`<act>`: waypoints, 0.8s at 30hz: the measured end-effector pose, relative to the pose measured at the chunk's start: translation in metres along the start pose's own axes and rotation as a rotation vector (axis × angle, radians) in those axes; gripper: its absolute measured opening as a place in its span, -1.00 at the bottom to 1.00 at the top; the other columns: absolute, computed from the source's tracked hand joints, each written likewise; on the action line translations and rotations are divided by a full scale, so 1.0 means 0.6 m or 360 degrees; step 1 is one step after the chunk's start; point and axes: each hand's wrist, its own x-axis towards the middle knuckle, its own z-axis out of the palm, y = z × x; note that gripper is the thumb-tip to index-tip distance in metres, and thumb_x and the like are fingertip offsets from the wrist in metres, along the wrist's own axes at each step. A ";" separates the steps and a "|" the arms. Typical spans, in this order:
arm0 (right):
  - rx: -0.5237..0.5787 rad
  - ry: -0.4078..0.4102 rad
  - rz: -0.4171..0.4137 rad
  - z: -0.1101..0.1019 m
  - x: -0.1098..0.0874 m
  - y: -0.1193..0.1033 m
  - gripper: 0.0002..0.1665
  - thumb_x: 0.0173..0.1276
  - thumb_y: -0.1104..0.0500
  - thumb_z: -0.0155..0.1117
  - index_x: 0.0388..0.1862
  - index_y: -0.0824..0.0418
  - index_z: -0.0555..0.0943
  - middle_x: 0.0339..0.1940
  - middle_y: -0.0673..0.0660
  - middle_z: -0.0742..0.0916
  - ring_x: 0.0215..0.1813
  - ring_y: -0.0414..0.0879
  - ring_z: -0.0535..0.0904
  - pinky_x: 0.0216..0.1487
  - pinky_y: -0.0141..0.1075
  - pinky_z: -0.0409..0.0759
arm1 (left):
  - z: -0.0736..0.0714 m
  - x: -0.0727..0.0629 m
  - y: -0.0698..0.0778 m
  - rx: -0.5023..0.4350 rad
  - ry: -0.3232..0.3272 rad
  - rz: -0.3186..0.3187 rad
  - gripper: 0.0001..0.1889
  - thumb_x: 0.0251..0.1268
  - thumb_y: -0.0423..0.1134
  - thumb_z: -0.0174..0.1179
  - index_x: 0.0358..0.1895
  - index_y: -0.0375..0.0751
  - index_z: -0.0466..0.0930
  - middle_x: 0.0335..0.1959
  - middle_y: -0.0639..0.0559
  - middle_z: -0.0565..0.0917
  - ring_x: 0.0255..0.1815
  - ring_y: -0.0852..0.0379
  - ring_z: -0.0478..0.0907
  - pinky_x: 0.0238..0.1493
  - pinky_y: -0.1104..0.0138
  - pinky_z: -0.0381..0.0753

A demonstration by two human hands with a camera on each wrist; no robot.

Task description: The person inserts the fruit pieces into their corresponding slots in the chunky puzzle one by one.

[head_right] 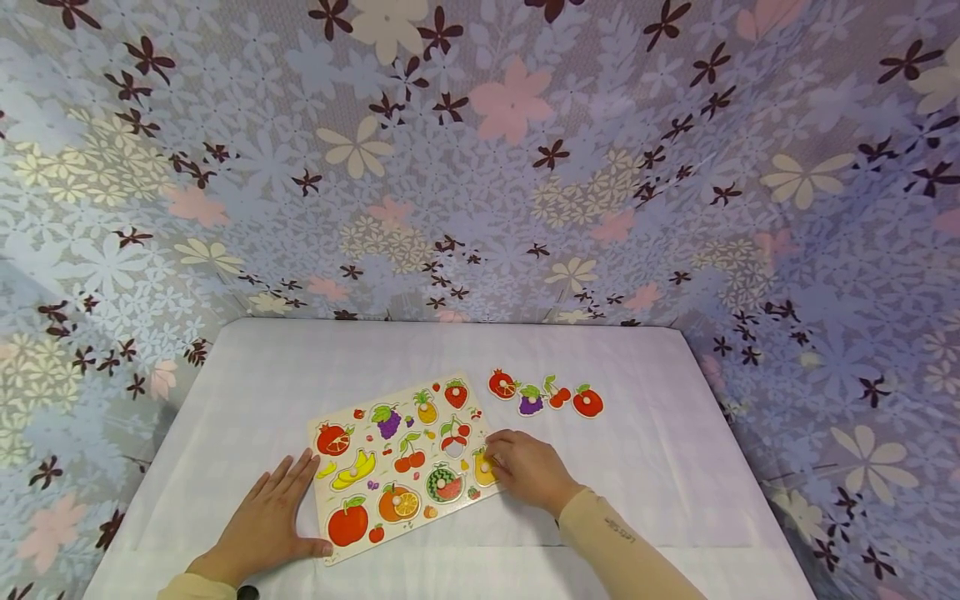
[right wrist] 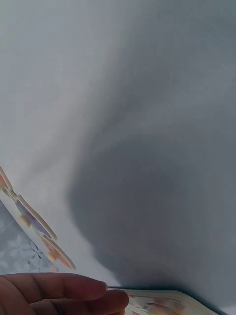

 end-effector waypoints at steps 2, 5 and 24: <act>0.0018 0.0007 0.0035 -0.003 0.000 0.004 -0.77 0.26 0.09 0.49 -0.10 0.01 0.74 0.13 -0.07 0.67 0.16 -0.11 0.59 0.14 -0.15 0.62 | 0.000 0.000 0.000 -0.0005 -0.0009 -0.0005 0.44 -0.46 0.67 0.28 0.56 -0.21 0.14 0.58 -0.14 0.12 0.56 -0.25 -0.02 0.47 -0.23 -0.07; 0.0046 0.0020 0.0102 -0.007 0.000 0.012 -0.75 0.22 0.11 0.52 -0.10 0.02 0.74 0.12 -0.08 0.67 0.11 -0.13 0.61 0.12 -0.16 0.63 | 0.000 0.000 0.000 -0.0010 -0.0015 -0.0010 0.45 -0.47 0.67 0.28 0.56 -0.21 0.14 0.58 -0.14 0.12 0.56 -0.25 -0.02 0.47 -0.23 -0.07; 0.0143 0.0116 0.0606 -0.027 0.020 0.086 -0.65 0.23 0.14 0.51 0.01 0.07 0.71 0.00 0.04 0.72 -0.10 -0.05 0.65 -0.09 -0.06 0.70 | 0.001 0.000 -0.001 0.0005 -0.0008 -0.0017 0.45 -0.48 0.68 0.27 0.56 -0.20 0.15 0.58 -0.13 0.13 0.56 -0.24 -0.01 0.46 -0.23 -0.05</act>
